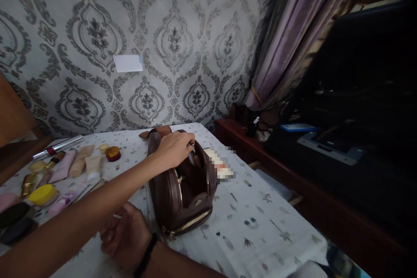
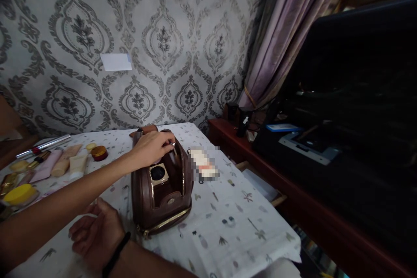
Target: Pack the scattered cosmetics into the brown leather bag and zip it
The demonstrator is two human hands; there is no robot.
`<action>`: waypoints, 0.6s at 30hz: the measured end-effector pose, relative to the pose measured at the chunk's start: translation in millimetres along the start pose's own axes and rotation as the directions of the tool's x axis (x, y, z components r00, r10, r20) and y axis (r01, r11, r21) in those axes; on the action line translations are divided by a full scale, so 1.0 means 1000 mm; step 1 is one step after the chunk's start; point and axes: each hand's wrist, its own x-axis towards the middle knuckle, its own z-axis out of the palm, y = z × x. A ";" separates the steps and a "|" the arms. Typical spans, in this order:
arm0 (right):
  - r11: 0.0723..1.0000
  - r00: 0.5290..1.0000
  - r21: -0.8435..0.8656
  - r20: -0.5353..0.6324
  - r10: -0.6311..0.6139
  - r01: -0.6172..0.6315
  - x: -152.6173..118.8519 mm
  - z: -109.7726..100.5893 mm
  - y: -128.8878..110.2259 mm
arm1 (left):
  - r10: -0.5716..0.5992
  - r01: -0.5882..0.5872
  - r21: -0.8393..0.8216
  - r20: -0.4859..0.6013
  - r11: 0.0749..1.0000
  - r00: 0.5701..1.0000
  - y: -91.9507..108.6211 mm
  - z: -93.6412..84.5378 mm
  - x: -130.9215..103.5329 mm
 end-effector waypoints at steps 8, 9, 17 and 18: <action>1.000 1.000 0.011 -0.014 -0.024 0.024 -0.005 0.003 -0.002 | -0.042 0.042 0.009 0.046 0.999 0.998 0.002 -0.003 0.000; 1.000 1.000 0.010 -0.020 -0.022 0.022 -0.005 0.003 -0.002 | -0.048 0.048 0.008 0.047 0.999 0.998 0.002 -0.003 0.000; 0.999 0.998 -0.026 -0.057 -0.021 0.020 -0.005 0.005 -0.002 | -0.083 0.085 0.062 -0.038 0.994 0.996 -0.008 -0.002 0.006; 0.999 0.998 -0.033 -0.058 -0.020 0.019 -0.005 0.005 -0.002 | -0.082 0.085 0.083 -0.046 0.993 0.996 -0.010 -0.001 0.008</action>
